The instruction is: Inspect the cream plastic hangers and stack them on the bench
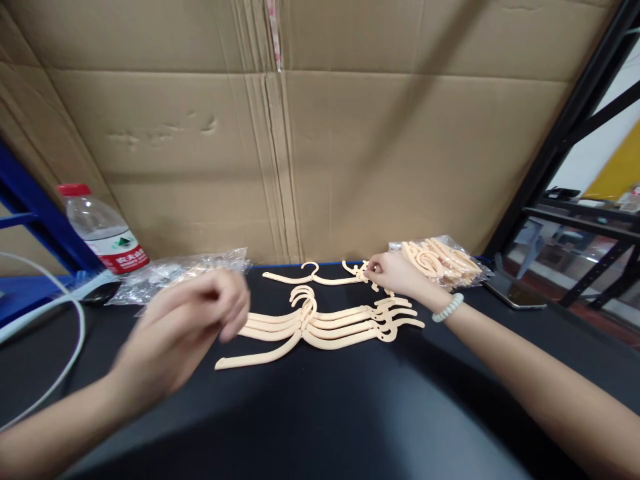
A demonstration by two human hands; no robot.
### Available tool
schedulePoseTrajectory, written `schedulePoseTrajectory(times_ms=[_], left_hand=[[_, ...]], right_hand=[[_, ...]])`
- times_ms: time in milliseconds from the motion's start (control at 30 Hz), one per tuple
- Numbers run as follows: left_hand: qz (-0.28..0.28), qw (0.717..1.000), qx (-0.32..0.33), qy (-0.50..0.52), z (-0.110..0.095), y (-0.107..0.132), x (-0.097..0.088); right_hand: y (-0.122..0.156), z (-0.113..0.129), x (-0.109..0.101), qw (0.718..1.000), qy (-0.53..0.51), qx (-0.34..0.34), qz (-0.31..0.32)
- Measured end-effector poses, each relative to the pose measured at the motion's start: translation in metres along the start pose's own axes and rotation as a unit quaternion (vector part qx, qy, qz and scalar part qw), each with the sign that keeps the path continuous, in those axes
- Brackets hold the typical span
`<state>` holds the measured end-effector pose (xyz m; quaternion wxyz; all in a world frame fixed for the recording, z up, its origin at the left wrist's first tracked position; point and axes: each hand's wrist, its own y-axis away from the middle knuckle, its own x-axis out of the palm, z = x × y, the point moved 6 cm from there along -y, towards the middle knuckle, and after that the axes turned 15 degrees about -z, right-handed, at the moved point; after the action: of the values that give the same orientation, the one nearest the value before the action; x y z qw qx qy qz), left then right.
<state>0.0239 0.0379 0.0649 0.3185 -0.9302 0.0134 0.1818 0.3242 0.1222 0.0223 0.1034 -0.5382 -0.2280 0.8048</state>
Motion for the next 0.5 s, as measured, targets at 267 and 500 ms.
schedulePoseTrajectory(times_ms=[267,500], left_hand=[[0.116,0.959,0.103,-0.238,0.109,-0.084,0.033],[0.186,0.928,0.158,-0.28,0.126,-0.078,0.052]], right_hand=[[-0.011,-0.003,0.034,0.987,0.11,0.1,0.069],[-0.016,-0.021,0.043,0.98,0.063,0.178,0.068]])
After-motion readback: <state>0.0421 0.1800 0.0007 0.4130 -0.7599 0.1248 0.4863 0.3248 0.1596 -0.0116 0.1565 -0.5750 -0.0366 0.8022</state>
